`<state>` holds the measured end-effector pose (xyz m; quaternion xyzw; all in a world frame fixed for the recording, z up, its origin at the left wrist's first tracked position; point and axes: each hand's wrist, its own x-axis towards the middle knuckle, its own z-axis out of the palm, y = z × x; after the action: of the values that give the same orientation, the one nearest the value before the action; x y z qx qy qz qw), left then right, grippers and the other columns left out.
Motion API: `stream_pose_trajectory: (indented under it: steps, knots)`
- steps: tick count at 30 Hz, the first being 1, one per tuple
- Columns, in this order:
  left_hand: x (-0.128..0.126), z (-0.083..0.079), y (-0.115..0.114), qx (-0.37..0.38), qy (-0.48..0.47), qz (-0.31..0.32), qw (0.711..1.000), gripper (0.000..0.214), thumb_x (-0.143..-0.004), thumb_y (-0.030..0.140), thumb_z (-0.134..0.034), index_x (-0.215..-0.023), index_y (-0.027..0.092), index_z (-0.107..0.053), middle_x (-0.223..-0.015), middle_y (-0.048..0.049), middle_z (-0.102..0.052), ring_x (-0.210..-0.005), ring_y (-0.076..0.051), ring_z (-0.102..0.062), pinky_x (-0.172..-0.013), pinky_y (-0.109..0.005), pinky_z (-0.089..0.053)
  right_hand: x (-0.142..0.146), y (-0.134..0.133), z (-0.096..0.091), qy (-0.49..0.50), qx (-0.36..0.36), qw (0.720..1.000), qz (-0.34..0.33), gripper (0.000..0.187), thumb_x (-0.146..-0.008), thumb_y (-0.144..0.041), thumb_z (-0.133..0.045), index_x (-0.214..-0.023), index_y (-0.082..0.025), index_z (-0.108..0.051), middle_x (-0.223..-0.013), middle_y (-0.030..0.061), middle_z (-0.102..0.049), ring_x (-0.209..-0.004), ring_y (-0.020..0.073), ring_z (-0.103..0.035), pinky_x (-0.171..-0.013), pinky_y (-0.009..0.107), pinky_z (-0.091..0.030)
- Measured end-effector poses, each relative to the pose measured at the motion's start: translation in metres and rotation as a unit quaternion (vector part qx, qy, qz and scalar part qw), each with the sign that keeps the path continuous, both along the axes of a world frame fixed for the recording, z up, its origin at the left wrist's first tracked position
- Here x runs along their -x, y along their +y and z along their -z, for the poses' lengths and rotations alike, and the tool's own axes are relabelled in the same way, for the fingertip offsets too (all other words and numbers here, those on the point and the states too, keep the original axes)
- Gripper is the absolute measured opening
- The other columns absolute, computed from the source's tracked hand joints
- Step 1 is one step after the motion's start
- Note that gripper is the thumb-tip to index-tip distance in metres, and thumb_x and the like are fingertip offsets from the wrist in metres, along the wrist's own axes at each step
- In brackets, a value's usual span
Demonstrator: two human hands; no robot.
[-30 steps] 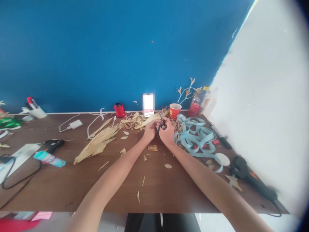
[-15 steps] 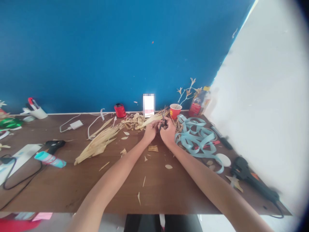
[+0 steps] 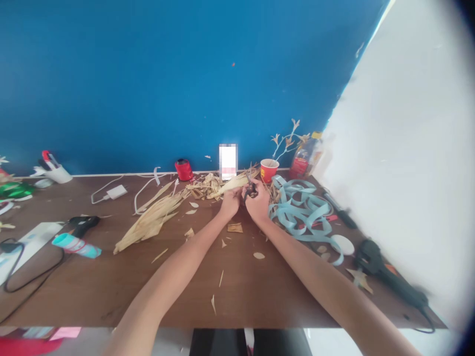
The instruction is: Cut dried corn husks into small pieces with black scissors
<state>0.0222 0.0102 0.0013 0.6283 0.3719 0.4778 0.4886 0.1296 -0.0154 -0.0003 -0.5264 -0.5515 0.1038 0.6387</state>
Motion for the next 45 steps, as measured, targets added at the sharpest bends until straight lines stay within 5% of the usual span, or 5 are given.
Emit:
stream_pose_trajectory:
  steps: [8, 15, 28, 40, 45]
  knots:
    - [-0.0035, -0.0028, -0.0034, 0.025, -0.014, 0.039, 0.999, 0.033, -0.083, 0.043, -0.060, -0.091, 0.012, -0.069, -0.069, -0.0038, -0.066, -0.060, -0.014, -0.058, -0.061, -0.027, -0.052, -0.0031, -0.0008, -0.0010, 0.007, 0.010, 0.999, 0.037, 0.034, -0.074, -0.021, -0.055, -0.107, -0.020, -0.062, -0.092, 0.0049, -0.071, -0.084, 0.0205, -0.065, -0.083, 0.034, -0.050]
    - [-0.0051, -0.0027, -0.0002, 0.066, -0.043, 0.029, 0.996, 0.031, -0.082, 0.022, -0.055, -0.109, 0.012, -0.069, -0.088, -0.0074, -0.072, -0.066, -0.015, -0.062, -0.062, -0.028, -0.054, -0.0032, -0.0045, -0.0046, 0.013, 0.030, 0.997, 0.068, 0.035, -0.073, -0.022, -0.055, -0.108, -0.020, -0.062, -0.093, 0.0059, -0.071, -0.082, 0.0216, -0.064, -0.082, 0.035, -0.050]
    - [-0.0041, 0.0007, 0.0031, 0.079, -0.048, -0.016, 0.996, 0.031, -0.082, 0.015, -0.048, -0.107, 0.011, -0.068, -0.079, -0.0055, -0.071, -0.062, -0.014, -0.063, -0.063, -0.029, -0.056, -0.0066, 0.0028, -0.0003, 0.040, 0.063, 0.993, 0.087, 0.038, -0.070, -0.024, -0.058, -0.107, -0.019, -0.061, -0.091, 0.0072, -0.070, -0.081, 0.0227, -0.064, -0.082, 0.038, -0.050]
    - [-0.0025, -0.0032, -0.0025, 0.044, -0.052, -0.050, 0.996, 0.020, -0.084, 0.027, -0.057, -0.090, 0.012, -0.068, -0.072, -0.0037, -0.069, -0.058, -0.012, -0.059, -0.057, -0.026, -0.052, -0.0023, -0.0026, -0.0017, -0.022, 0.033, 0.998, 0.049, 0.036, -0.071, -0.020, -0.056, -0.106, -0.021, -0.061, -0.091, 0.0044, -0.070, -0.081, 0.0207, -0.064, -0.081, 0.034, -0.050]
    - [-0.0027, 0.0004, 0.0003, 0.059, -0.055, -0.034, 0.996, 0.024, -0.084, 0.030, -0.058, -0.098, 0.013, -0.068, -0.081, -0.0055, -0.072, -0.063, -0.014, -0.062, -0.061, -0.028, -0.054, -0.0031, -0.0014, -0.0016, -0.017, 0.028, 0.998, 0.060, 0.038, -0.070, -0.019, -0.055, -0.107, -0.020, -0.061, -0.092, 0.0050, -0.070, -0.084, 0.0211, -0.064, -0.083, 0.035, -0.049]
